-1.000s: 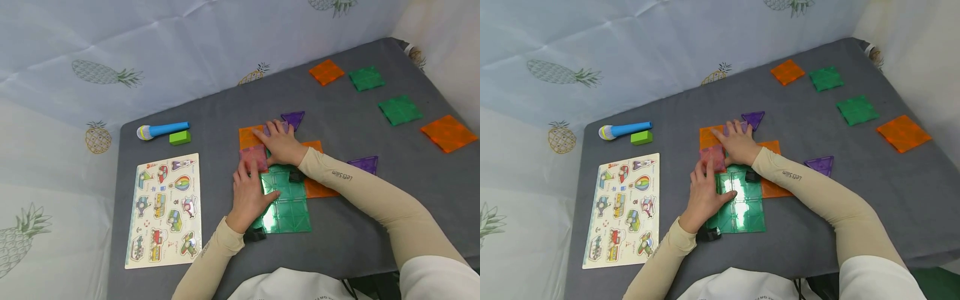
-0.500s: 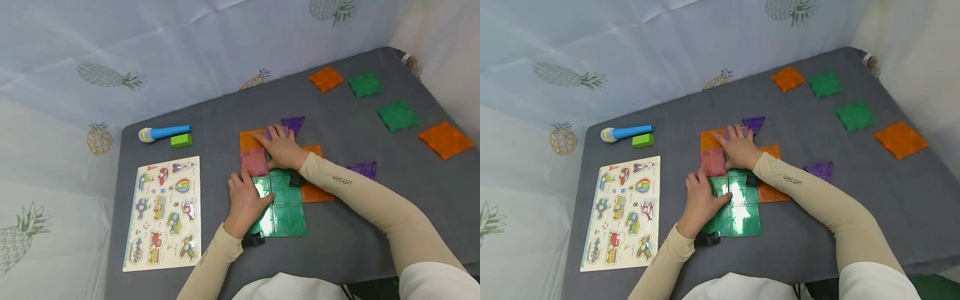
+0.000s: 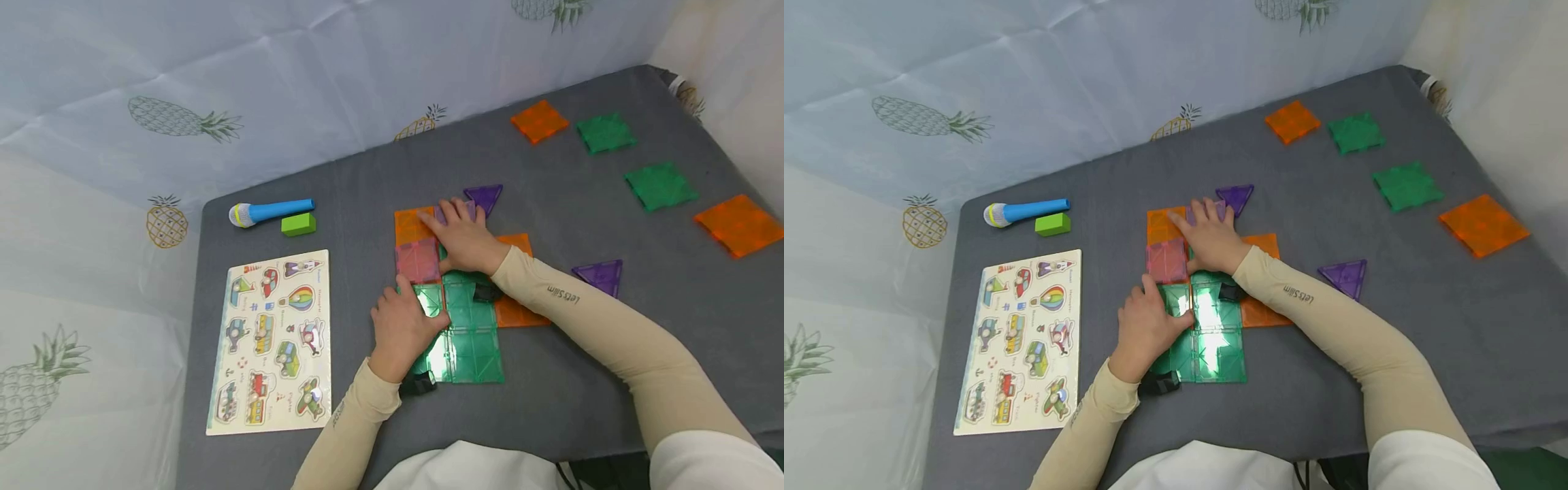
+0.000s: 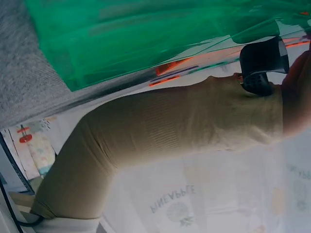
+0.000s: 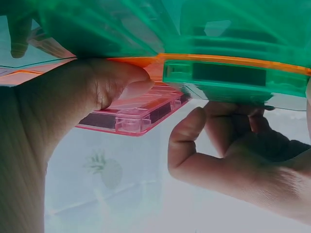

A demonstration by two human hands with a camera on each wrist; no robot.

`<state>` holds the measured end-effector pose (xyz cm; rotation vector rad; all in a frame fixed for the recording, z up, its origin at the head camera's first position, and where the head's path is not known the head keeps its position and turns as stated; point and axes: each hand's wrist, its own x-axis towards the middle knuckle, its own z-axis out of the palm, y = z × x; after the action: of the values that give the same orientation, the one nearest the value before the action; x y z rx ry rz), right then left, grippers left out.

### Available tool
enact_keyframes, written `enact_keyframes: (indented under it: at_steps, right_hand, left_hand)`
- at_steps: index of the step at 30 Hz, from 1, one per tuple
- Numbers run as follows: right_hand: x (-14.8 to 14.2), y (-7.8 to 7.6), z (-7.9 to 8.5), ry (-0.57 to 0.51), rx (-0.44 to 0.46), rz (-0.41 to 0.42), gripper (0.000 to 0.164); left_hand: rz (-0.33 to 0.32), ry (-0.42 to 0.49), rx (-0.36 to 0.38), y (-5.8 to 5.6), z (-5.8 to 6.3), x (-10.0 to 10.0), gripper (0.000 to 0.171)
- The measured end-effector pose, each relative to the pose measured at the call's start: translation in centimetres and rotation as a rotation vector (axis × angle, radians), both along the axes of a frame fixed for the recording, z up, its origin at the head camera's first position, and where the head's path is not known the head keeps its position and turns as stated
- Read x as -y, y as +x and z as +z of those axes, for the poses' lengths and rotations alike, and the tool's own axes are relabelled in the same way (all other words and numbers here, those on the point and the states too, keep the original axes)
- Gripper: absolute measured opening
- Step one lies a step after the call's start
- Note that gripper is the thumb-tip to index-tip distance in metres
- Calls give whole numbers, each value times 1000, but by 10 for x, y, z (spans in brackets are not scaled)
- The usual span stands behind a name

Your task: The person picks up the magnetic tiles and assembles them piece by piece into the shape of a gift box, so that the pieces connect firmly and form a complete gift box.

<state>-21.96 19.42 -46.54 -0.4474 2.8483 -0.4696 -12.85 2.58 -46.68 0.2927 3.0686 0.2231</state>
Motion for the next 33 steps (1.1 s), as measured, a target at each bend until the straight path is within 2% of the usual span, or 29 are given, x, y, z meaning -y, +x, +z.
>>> enact_keyframes:
  at_steps: [4, 11, 15, 20, 25, 29, 33]
  right_hand:
    - [-1, -1, 1, -16, 22, 0, 106]
    - [-1, -2, 1, -7, 25, -2, 106]
    - [0, -2, 0, -8, 24, -4, 105]
    - [-1, -2, 0, -6, 20, -2, 105]
    - [0, -1, 2, -14, 23, 4, 104]
    - [-1, -1, 2, -9, 24, -4, 104]
    - [-1, 0, 3, -18, 40, -8, 104]
  left_hand:
    - [2, 88, 44, -4, -2, 7, 75]
    - [25, 365, 185, -7, 0, 22, 86]
    - [39, 452, 198, -8, 3, 28, 89]
    - [50, 489, 142, -8, 8, 33, 88]
    - [115, 480, 41, -8, 16, 50, 75]
    - [151, 459, 35, -7, 21, 59, 61]
    - [119, 464, 30, -4, 23, 58, 58]
